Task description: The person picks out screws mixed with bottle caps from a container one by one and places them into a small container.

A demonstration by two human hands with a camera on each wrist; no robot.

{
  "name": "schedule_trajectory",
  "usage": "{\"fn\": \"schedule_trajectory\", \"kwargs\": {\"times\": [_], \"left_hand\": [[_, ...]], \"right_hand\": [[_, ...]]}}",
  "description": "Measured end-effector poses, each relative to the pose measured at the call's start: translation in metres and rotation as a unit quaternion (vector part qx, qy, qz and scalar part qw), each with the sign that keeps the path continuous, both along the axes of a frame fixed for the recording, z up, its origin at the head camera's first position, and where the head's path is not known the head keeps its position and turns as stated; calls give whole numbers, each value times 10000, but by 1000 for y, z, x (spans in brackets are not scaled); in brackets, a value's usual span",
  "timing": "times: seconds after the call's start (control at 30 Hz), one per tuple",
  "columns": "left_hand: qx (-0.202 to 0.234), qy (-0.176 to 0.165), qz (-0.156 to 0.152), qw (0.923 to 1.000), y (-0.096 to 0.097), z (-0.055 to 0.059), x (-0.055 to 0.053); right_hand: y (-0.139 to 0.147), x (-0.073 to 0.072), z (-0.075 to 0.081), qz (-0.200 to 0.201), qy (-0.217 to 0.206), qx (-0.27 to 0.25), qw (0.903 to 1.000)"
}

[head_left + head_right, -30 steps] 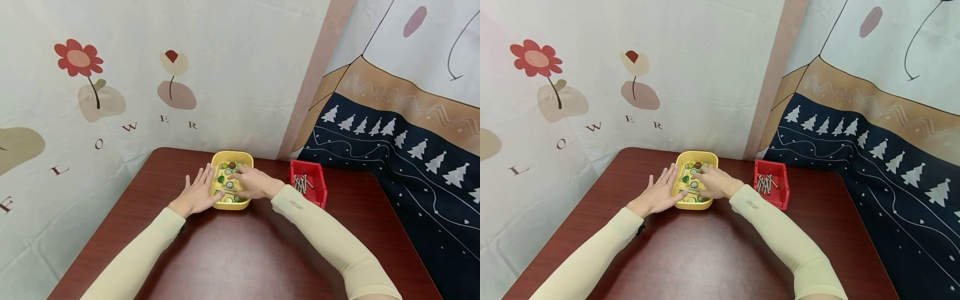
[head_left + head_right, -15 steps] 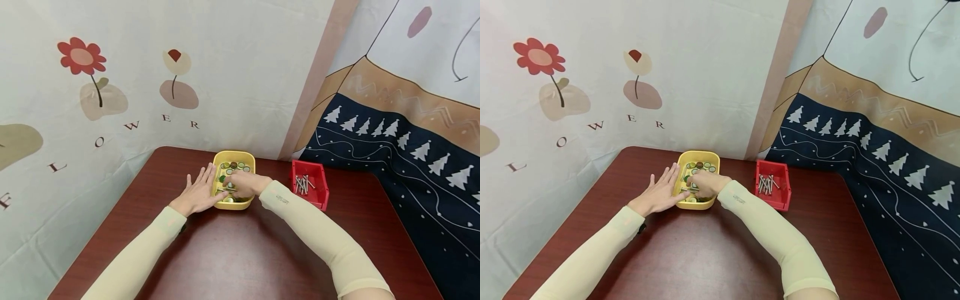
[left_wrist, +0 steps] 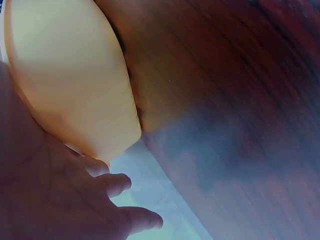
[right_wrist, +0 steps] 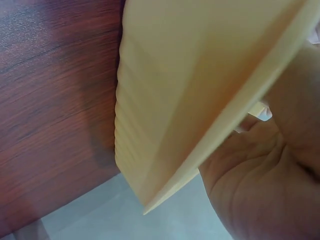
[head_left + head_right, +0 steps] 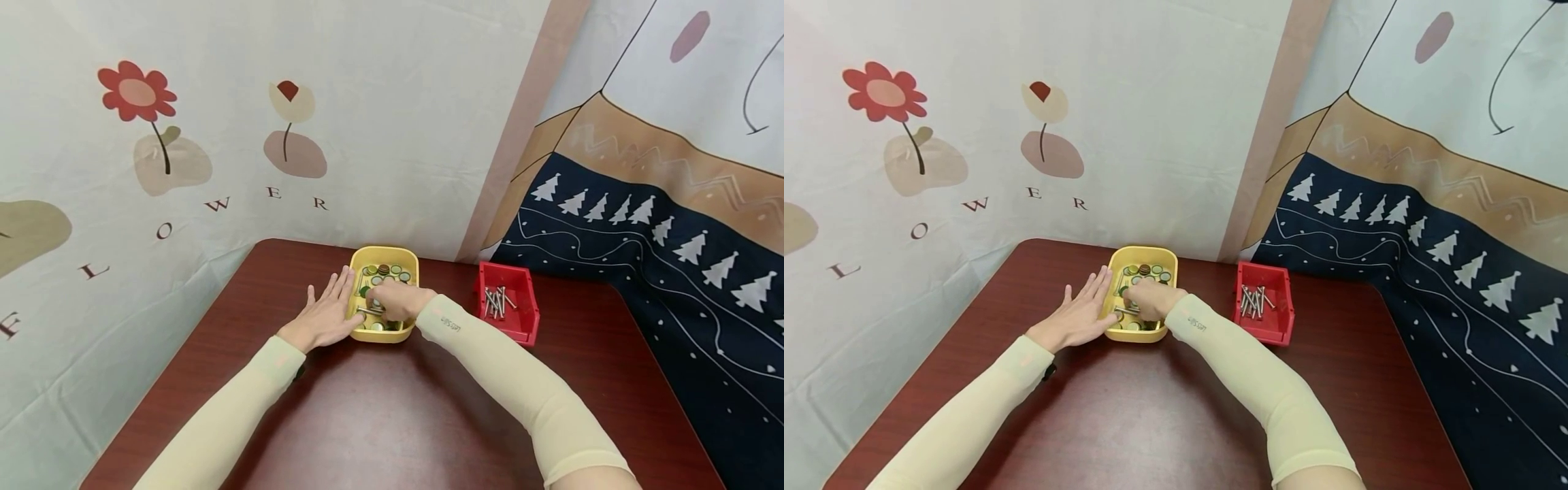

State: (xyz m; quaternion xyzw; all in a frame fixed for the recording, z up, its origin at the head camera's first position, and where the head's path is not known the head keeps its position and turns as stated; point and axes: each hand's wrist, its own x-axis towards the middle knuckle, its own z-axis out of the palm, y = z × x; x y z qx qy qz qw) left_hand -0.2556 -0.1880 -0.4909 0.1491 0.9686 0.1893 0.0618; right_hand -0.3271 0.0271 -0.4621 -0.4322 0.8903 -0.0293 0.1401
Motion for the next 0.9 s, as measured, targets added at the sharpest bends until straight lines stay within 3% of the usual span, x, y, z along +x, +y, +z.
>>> {"fn": "schedule_trajectory", "kwargs": {"times": [0.5, 0.9], "left_hand": [[-177, 471, -53, 9987, -2, -1, -1], [-133, 531, 32, 9985, -2, -9, -1]], "right_hand": [[6, 2, -1, -179, 32, -83, 9998], [11, 2, 2, -202, 139, -286, 9993]]}}
